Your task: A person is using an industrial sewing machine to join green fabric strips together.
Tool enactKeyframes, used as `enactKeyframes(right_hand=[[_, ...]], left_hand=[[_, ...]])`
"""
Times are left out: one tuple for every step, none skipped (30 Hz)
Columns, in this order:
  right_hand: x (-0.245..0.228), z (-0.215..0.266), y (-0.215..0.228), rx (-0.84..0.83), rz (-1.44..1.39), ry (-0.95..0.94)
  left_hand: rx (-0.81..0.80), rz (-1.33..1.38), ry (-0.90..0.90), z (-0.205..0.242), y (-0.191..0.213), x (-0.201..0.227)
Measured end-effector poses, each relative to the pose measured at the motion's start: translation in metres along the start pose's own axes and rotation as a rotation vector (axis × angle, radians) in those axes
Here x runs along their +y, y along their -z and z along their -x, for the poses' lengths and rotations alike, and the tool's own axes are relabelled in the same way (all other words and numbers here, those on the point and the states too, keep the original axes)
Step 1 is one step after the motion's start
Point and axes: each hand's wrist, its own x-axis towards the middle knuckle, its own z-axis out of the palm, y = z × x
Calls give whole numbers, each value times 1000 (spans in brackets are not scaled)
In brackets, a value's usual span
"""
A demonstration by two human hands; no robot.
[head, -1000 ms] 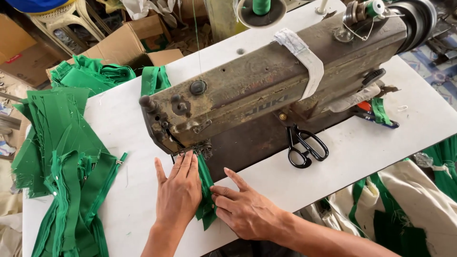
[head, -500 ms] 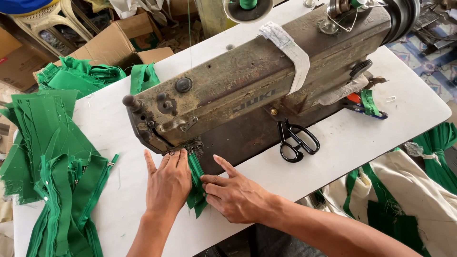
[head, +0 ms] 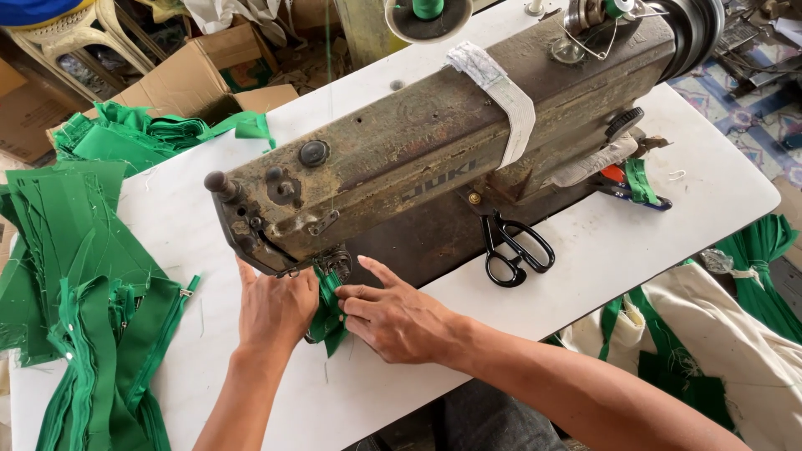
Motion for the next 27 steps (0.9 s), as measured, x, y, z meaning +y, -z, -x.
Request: enactKeyframes(right_hand=[[2, 0, 0, -1, -1, 0], [4, -2, 0, 2, 1, -3], [6, -3, -1, 4, 3, -5], [6, -2, -1, 5, -3, 1], [7, -2, -1, 7, 5, -6], [8, -2, -1, 11, 14, -8], [8, -2, 2, 12, 8, 2], [7, -2, 4, 19, 14, -8], [7, -1, 6, 27, 20, -18], [6, -3, 12, 28, 13, -12], [5, -6, 17, -24, 2, 12], [4, -7, 23, -79, -10, 38], [3, -9, 24, -81, -18, 46], [2, -11, 25, -61, -27, 44], [1, -13, 27, -41, -36, 42], [1, -13, 24, -46, -42, 54], [1, -13, 23, -36, -40, 55], [1, -12, 22, -25, -34, 54], [0, -13, 22, -30, -35, 63], [-1, -14, 22, -29, -44, 58], [-1, -15, 23, -28, -52, 53], [-2, -16, 24, -33, -51, 59], [-2, -17, 25, -34, -47, 62], [-3, -18, 25, -33, -43, 63], [-3, -19, 24, -35, -43, 67], [-3, -19, 24, -26, -44, 69], [-3, -19, 23, -16, -45, 72]], left_hand=[[-1, 0, 0, -5, 7, 2], [77, 16, -21, -9, 14, 4], [156, 32, -41, -13, 22, 5], [155, 29, -34, -14, 19, 4], [155, 92, -36, -14, 17, 2], [159, 154, -34, -15, 15, -1], [162, 149, -24, -8, 15, -1], [221, 234, -54, -1, 15, -2], [281, 319, -85, 7, 15, -2], [280, 314, -77, 18, 21, 1], [314, 390, -144, 30, 28, 4], [348, 468, -208, 42, 33, 8], [348, 466, -197, 47, 35, 9], [389, 519, -207, 53, 35, 11], [431, 571, -218, 58, 37, 13], [435, 571, -204, 61, 33, 11], [409, 560, -191, 63, 31, 9], [384, 551, -182, 63, 28, 9], [390, 553, -173, 64, 28, 8], [388, 536, -187, 63, 28, 7], [387, 520, -201, 62, 27, 6], [391, 523, -196, 61, 31, 7], [412, 503, -234, 60, 35, 7], [431, 480, -274, 59, 39, 7], [434, 480, -270, 59, 41, 7], [468, 463, -311, 58, 44, 8], [502, 445, -351, 57, 46, 9]])
